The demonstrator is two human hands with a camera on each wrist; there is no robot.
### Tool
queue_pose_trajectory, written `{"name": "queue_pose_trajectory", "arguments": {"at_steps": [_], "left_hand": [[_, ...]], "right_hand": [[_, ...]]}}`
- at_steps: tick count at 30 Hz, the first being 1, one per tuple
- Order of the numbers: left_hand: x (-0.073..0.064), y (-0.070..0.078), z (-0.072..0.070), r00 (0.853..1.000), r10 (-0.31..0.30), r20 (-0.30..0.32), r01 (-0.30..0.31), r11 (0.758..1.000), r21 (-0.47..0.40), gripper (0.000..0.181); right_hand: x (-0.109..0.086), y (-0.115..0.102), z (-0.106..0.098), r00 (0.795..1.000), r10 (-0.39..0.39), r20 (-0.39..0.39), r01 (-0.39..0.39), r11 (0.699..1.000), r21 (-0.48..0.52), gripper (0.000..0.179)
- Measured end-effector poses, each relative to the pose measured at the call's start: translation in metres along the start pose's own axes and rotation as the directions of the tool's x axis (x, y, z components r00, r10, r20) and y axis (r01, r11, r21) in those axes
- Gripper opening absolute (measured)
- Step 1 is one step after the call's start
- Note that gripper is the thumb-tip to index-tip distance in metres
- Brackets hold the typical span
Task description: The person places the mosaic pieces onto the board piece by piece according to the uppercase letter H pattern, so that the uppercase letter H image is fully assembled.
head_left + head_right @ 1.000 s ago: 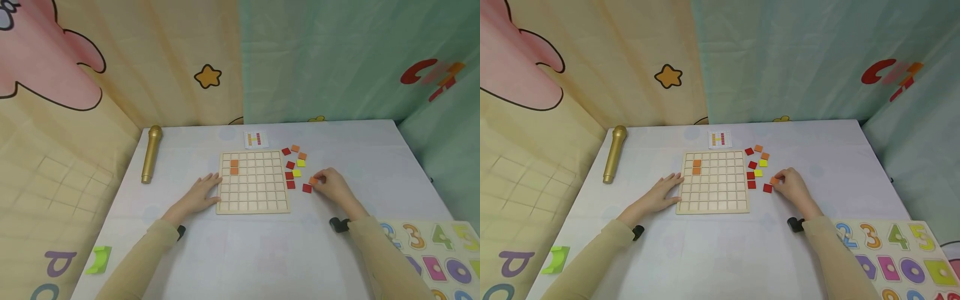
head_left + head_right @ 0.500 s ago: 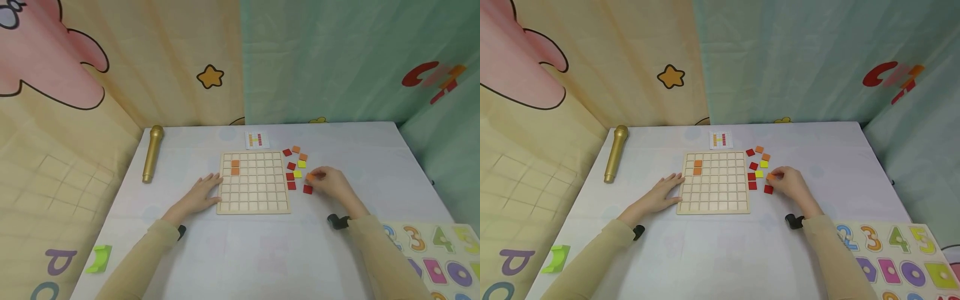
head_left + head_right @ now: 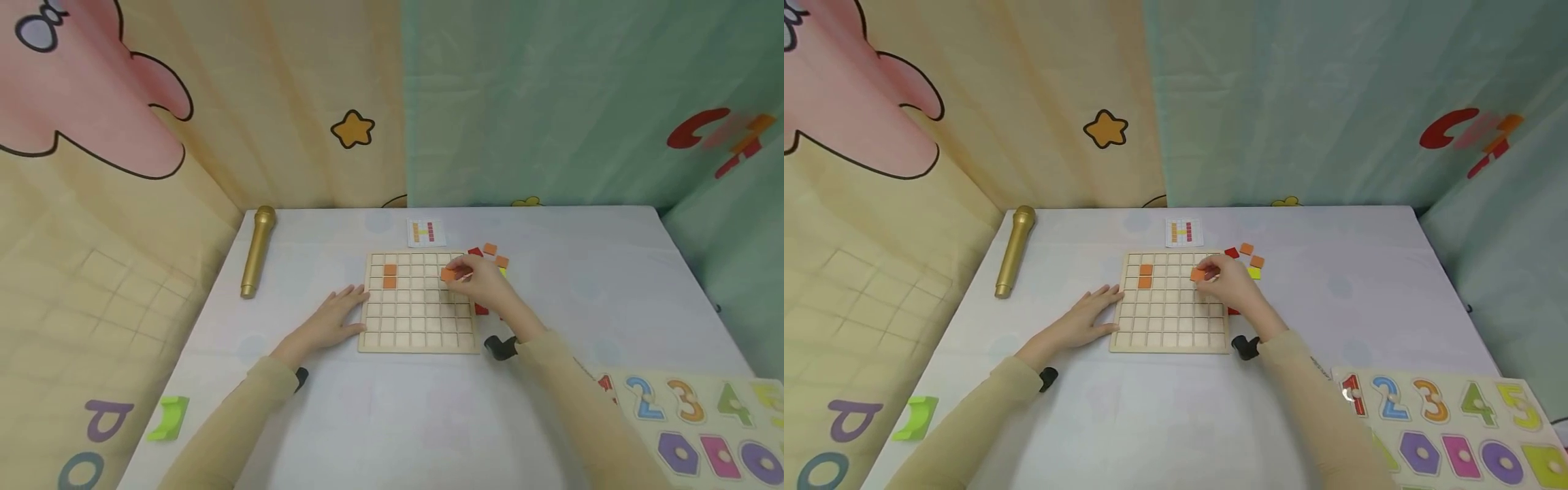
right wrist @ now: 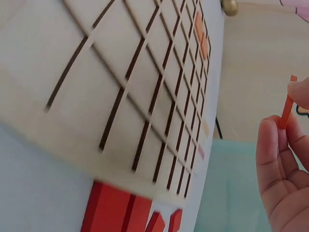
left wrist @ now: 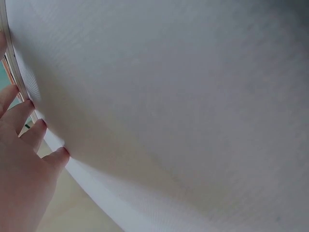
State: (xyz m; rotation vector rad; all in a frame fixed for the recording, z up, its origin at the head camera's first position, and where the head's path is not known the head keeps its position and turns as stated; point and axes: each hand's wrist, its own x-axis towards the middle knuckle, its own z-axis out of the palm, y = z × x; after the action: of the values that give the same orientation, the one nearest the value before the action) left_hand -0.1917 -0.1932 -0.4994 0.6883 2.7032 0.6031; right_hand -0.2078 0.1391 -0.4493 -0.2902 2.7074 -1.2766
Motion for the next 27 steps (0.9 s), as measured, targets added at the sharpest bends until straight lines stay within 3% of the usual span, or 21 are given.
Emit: {"name": "queue_pose_trajectory", "arguments": {"at_steps": [11,27], "left_hand": [[0.004,0.003,0.000,0.999,-0.014,0.040,0.014,1.000,0.007,0.071],[-0.001,0.001,-0.001,1.000,-0.013,0.028,0.013,1.000,0.017,0.070]], "right_hand": [[0.029,-0.031,0.060,0.993,-0.041,0.108,0.037,0.998,0.043,0.033],[0.044,-0.037,0.094,0.980,-0.035,0.198,0.055,0.994,-0.099,0.028]]}}
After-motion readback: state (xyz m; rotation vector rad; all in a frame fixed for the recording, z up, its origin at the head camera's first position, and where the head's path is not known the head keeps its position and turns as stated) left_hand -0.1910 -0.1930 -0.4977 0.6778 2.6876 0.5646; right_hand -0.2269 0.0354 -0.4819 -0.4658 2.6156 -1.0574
